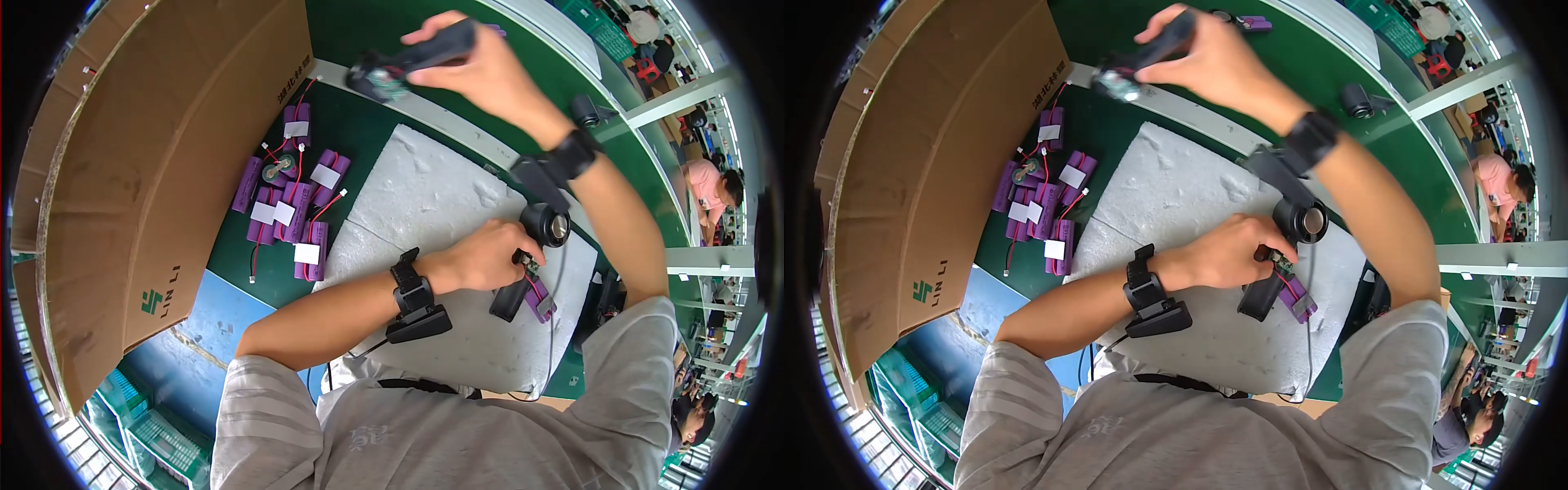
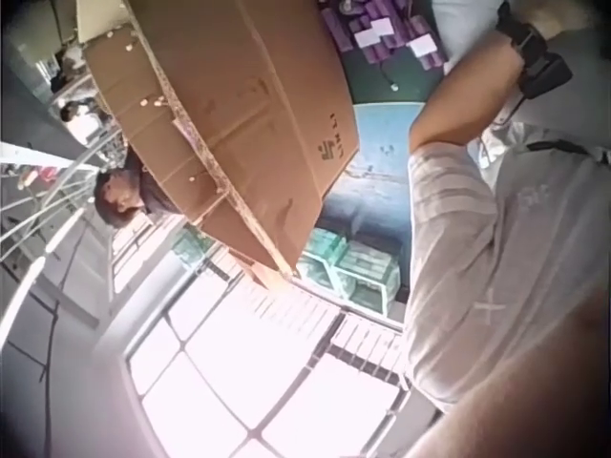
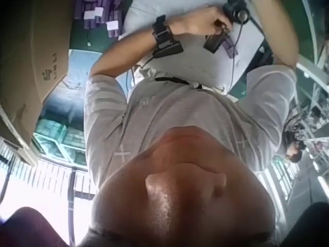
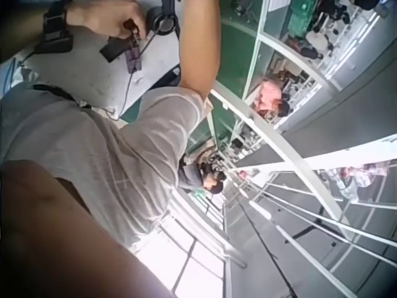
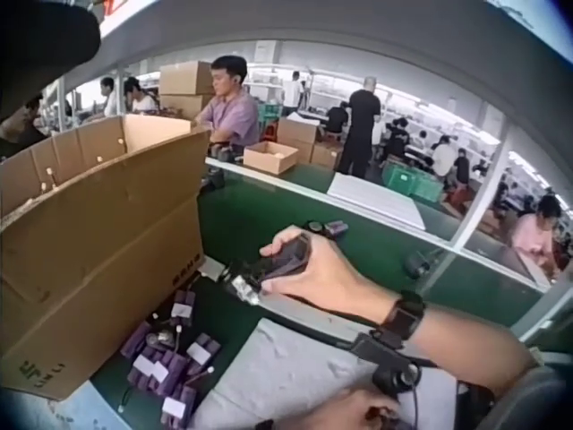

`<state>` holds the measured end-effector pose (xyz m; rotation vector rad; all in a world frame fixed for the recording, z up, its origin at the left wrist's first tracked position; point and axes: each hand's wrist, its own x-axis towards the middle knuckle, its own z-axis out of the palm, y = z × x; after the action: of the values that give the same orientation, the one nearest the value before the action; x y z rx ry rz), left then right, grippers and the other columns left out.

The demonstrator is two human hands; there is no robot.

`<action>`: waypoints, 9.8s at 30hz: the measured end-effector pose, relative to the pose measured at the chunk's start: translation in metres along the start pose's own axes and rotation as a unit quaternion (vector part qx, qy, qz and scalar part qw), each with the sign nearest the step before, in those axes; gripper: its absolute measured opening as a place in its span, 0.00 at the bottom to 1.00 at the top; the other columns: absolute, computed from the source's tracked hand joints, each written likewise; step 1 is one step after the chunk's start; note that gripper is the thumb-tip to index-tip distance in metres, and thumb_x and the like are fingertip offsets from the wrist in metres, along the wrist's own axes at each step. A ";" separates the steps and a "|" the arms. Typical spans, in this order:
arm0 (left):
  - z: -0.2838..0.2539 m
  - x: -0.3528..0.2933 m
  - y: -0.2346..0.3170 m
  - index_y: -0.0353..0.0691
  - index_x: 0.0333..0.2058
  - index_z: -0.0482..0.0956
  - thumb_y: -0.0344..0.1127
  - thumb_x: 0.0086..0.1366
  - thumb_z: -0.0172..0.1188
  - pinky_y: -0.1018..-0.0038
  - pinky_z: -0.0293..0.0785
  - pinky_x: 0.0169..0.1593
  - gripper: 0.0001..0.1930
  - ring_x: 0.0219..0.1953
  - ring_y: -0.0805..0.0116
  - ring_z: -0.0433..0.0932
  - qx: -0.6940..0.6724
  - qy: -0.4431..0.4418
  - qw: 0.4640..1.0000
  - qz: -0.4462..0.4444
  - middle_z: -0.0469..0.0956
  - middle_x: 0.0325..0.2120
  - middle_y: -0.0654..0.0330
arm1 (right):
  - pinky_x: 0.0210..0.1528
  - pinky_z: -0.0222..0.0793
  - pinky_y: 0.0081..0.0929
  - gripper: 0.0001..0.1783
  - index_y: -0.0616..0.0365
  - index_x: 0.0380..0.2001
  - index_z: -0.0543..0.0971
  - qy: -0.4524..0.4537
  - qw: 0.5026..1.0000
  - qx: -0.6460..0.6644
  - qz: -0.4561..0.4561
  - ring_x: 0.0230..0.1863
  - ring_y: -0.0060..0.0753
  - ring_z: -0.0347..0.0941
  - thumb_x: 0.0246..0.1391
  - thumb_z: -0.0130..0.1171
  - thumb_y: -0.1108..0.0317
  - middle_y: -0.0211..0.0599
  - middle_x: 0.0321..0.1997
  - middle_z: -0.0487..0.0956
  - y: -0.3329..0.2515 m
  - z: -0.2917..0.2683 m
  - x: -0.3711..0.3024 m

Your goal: The person connects battery packs to the circuit boards of handheld fan housings by hand. They repeatedly pick up a battery pack, plug the connector into the board, and press the batteries into the housing before placing the assembly on a conveyor belt.

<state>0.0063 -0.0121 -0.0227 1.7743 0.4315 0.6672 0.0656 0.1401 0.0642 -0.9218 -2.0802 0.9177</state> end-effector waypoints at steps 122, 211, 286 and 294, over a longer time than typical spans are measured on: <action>-0.014 -0.002 0.013 0.42 0.35 0.86 0.29 0.48 0.71 0.71 0.77 0.30 0.13 0.25 0.56 0.80 0.171 0.055 0.984 0.009 0.82 0.28 0.53 | 0.47 0.74 0.34 0.61 0.59 0.65 0.55 0.113 0.776 0.460 0.416 0.47 0.43 0.76 0.22 0.73 0.78 0.39 0.49 0.69 -0.079 0.004 -0.292; -0.024 -0.003 0.020 0.40 0.46 0.83 0.25 0.46 0.74 0.79 0.74 0.36 0.24 0.29 0.80 0.76 0.062 -0.065 0.991 -0.100 0.84 0.31 0.61 | 0.52 0.72 0.36 0.39 0.58 0.54 0.72 0.152 0.956 -0.074 0.238 0.51 0.43 0.70 0.33 0.74 0.73 0.41 0.55 0.66 -0.069 0.052 -0.286; -0.019 -0.058 0.114 0.34 0.55 0.67 0.26 0.69 0.47 0.65 0.82 0.46 0.16 0.40 0.51 0.82 -0.444 0.183 0.877 -0.033 0.75 0.45 0.44 | 0.26 0.61 0.25 0.25 0.62 0.35 0.78 0.061 0.850 -0.412 0.323 0.24 0.24 0.69 0.56 0.58 0.46 0.38 0.19 0.71 -0.062 0.001 -0.255; 0.024 -0.020 0.100 0.36 0.55 0.71 0.22 0.60 0.61 0.68 0.79 0.48 0.23 0.42 0.56 0.81 -0.147 0.183 0.968 0.091 0.74 0.48 0.47 | 0.29 0.69 0.24 0.24 0.63 0.41 0.76 0.174 0.927 0.157 0.293 0.25 0.25 0.74 0.63 0.51 0.49 0.36 0.26 0.77 -0.121 -0.004 -0.284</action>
<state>0.0013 -0.0718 0.0631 1.4200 0.3952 1.1381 0.1773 -0.1476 0.0810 -1.4383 -1.3178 1.2346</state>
